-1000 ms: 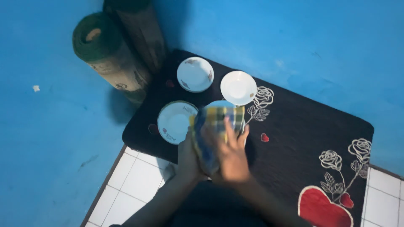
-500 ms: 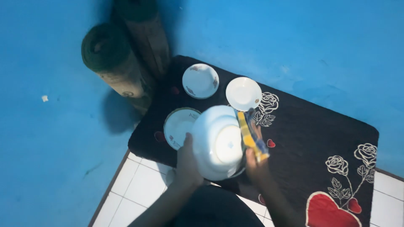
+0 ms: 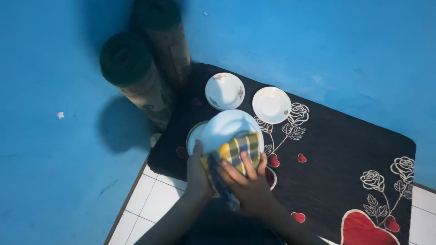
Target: Wiping ceramic plates clean with a cloth.
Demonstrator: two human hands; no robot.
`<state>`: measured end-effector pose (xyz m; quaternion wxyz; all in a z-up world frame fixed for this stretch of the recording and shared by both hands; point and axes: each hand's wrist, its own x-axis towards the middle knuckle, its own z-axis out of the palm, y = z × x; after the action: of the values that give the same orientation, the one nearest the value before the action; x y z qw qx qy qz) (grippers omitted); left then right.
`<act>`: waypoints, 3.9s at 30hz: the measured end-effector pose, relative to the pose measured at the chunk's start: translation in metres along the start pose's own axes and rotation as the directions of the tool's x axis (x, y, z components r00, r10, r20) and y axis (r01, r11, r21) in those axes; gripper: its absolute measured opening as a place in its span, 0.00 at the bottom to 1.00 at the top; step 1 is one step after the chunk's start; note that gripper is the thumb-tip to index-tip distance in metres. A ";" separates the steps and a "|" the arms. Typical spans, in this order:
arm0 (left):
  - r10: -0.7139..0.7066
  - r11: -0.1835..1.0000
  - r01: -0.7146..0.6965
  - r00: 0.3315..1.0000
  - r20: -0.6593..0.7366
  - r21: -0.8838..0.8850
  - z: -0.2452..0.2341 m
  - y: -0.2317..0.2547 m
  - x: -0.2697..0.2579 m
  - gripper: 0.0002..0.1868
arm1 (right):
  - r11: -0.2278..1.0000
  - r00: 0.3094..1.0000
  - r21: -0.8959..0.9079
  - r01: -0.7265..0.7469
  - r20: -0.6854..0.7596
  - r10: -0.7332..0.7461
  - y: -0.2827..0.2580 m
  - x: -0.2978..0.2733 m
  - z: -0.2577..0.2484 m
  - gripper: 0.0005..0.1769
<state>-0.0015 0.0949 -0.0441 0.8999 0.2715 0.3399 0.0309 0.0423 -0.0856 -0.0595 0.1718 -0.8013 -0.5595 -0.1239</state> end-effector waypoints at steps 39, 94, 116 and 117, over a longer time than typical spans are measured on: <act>0.617 -0.053 -0.716 0.525 0.586 0.696 -0.052 0.044 0.025 0.40 | 0.560 0.771 0.659 -0.502 0.048 0.635 0.058 0.022 0.056 0.42; 0.119 0.993 -0.119 0.993 -0.017 -0.022 -0.008 0.054 0.004 0.36 | 0.323 0.708 0.769 -0.552 0.227 0.668 0.051 0.013 0.066 0.26; 0.056 0.998 -0.053 0.991 0.120 -0.022 -0.003 0.031 0.006 0.37 | 0.843 0.910 0.378 -0.383 -0.003 0.415 0.035 0.120 -0.014 0.33; 0.057 0.998 -0.054 0.992 0.116 -0.026 -0.005 0.028 0.007 0.37 | 0.843 0.911 0.378 -0.381 0.000 0.412 0.035 0.120 -0.013 0.33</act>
<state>0.0049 0.1228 -0.0369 0.9200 0.2722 0.2785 0.0438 0.1169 0.0005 -0.0050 0.3641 -0.8469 -0.3874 -0.0101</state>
